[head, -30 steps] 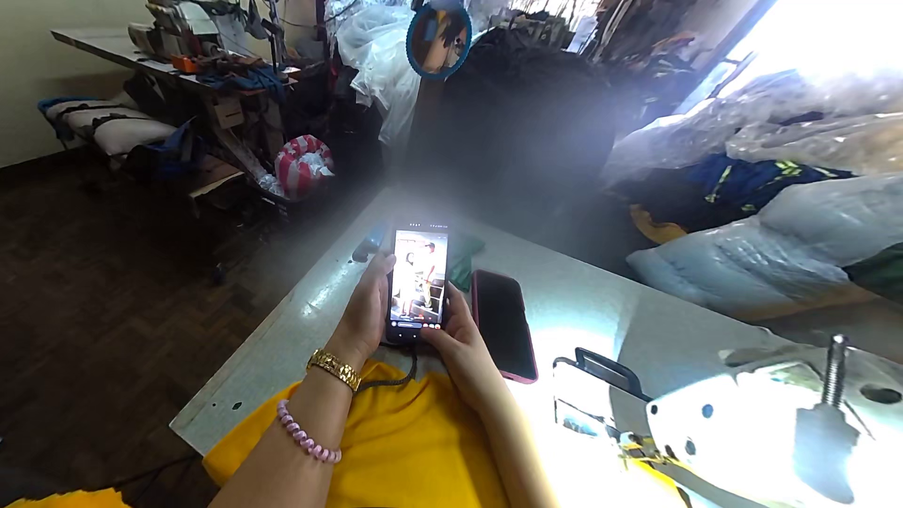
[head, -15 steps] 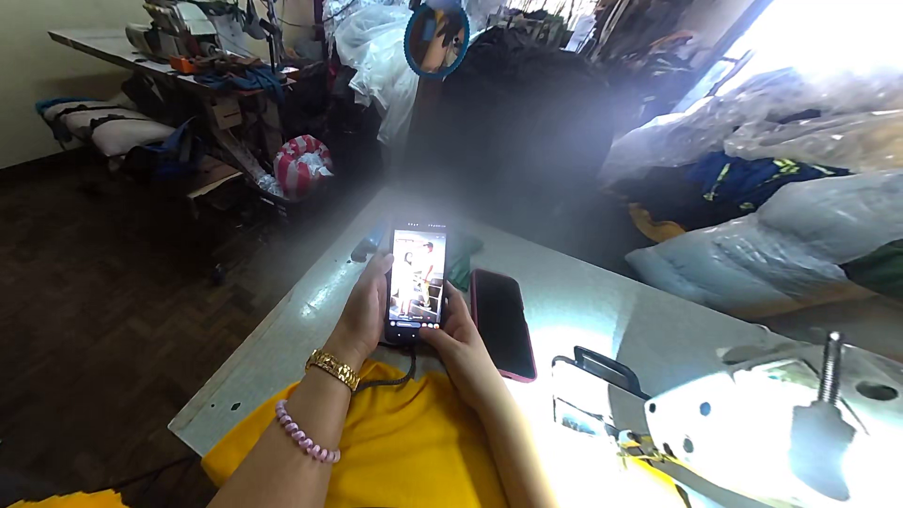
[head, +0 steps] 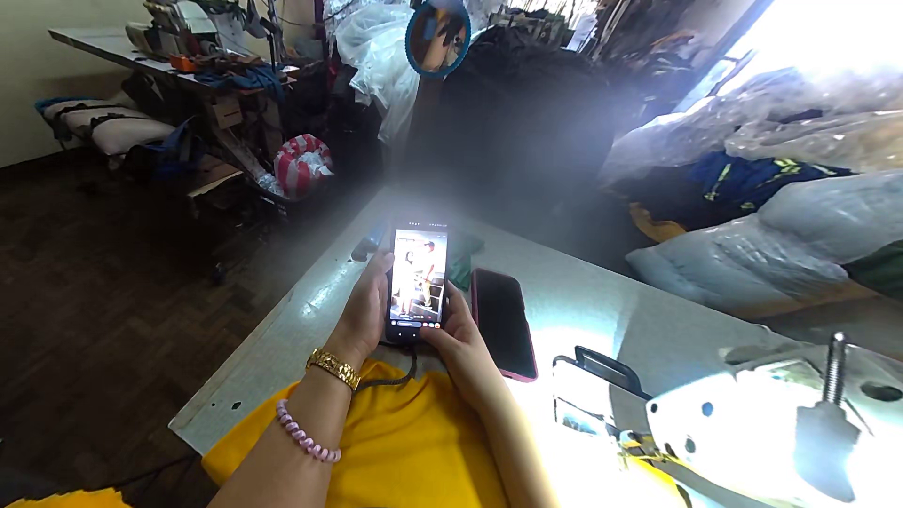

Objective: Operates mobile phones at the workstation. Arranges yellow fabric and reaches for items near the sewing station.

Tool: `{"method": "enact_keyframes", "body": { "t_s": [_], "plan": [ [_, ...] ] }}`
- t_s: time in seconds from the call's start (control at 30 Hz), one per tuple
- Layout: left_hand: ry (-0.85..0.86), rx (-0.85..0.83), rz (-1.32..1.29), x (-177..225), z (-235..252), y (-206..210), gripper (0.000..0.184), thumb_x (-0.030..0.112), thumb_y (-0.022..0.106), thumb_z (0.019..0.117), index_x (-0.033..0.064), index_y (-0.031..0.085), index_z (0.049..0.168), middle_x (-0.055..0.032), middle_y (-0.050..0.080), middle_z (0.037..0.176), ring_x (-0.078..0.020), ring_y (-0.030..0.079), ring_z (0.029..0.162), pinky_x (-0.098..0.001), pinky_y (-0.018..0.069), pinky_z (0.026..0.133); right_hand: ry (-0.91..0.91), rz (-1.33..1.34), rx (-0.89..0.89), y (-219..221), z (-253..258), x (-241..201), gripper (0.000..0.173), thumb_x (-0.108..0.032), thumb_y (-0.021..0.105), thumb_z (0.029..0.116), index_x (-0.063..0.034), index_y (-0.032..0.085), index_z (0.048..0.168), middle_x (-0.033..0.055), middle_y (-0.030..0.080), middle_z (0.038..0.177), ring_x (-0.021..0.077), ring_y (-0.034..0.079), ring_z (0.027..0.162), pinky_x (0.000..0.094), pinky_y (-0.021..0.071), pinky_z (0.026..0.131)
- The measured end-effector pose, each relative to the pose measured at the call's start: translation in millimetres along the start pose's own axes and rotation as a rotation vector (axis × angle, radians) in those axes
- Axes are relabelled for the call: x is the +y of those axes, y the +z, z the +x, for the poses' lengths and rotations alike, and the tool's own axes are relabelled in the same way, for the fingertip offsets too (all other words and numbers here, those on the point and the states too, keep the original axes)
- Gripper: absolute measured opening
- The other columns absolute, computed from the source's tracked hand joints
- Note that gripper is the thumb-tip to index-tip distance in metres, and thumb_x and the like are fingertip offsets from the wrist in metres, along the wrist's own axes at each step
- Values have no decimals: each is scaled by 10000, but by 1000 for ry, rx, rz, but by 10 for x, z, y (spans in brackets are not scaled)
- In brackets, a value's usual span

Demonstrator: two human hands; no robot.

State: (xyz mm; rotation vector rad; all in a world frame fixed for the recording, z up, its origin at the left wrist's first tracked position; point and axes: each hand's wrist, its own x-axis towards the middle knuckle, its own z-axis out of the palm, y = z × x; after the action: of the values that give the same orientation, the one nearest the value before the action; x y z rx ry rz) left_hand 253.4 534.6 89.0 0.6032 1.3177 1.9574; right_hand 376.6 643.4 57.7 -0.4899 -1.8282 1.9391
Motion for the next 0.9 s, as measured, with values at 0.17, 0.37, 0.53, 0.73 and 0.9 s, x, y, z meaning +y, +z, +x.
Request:
{"method": "enact_keyframes", "body": {
  "t_s": [0.17, 0.37, 0.53, 0.73, 0.9],
  "plan": [
    [-9, 7, -4, 4, -11, 6, 588, 555, 248, 1069, 242, 410, 1540, -23, 588, 1433, -187, 596, 1257, -454, 517, 1004, -3, -14, 1, 0, -7, 6, 851, -10, 614, 833, -182, 268, 1592, 94, 621, 1350, 168, 669, 1143, 333, 580, 940],
    [-4, 9, -4, 0, -9, 8, 584, 552, 244, 1070, 245, 418, 1536, -20, 593, 1428, -182, 603, 1247, -452, 522, 997, -5, -6, -7, -7, 0, 9, 843, 0, 612, 836, -193, 282, 1587, 94, 627, 1348, 182, 673, 1144, 345, 584, 940],
    [-5, 4, -10, 2, -7, 6, 577, 545, 239, 1072, 245, 431, 1527, -19, 608, 1408, -180, 616, 1228, -442, 530, 983, -5, -12, -2, -1, 2, 1, 849, 0, 616, 830, -186, 277, 1586, 93, 631, 1336, 172, 678, 1129, 335, 586, 930],
    [-2, 1, -12, 0, -4, 3, 572, 538, 239, 1076, 248, 430, 1530, -17, 592, 1430, -178, 598, 1255, -443, 515, 1007, 5, -22, 0, -2, 1, 0, 846, -10, 620, 832, -189, 280, 1586, 88, 631, 1337, 166, 676, 1130, 333, 585, 931],
    [-8, 3, -15, 1, 1, 3, 571, 542, 244, 1074, 244, 436, 1522, -15, 602, 1415, -178, 605, 1242, -444, 522, 992, 7, -14, -7, -6, 0, -5, 843, -9, 613, 841, -193, 272, 1589, 93, 624, 1344, 174, 679, 1126, 334, 594, 912]
  ]
}}
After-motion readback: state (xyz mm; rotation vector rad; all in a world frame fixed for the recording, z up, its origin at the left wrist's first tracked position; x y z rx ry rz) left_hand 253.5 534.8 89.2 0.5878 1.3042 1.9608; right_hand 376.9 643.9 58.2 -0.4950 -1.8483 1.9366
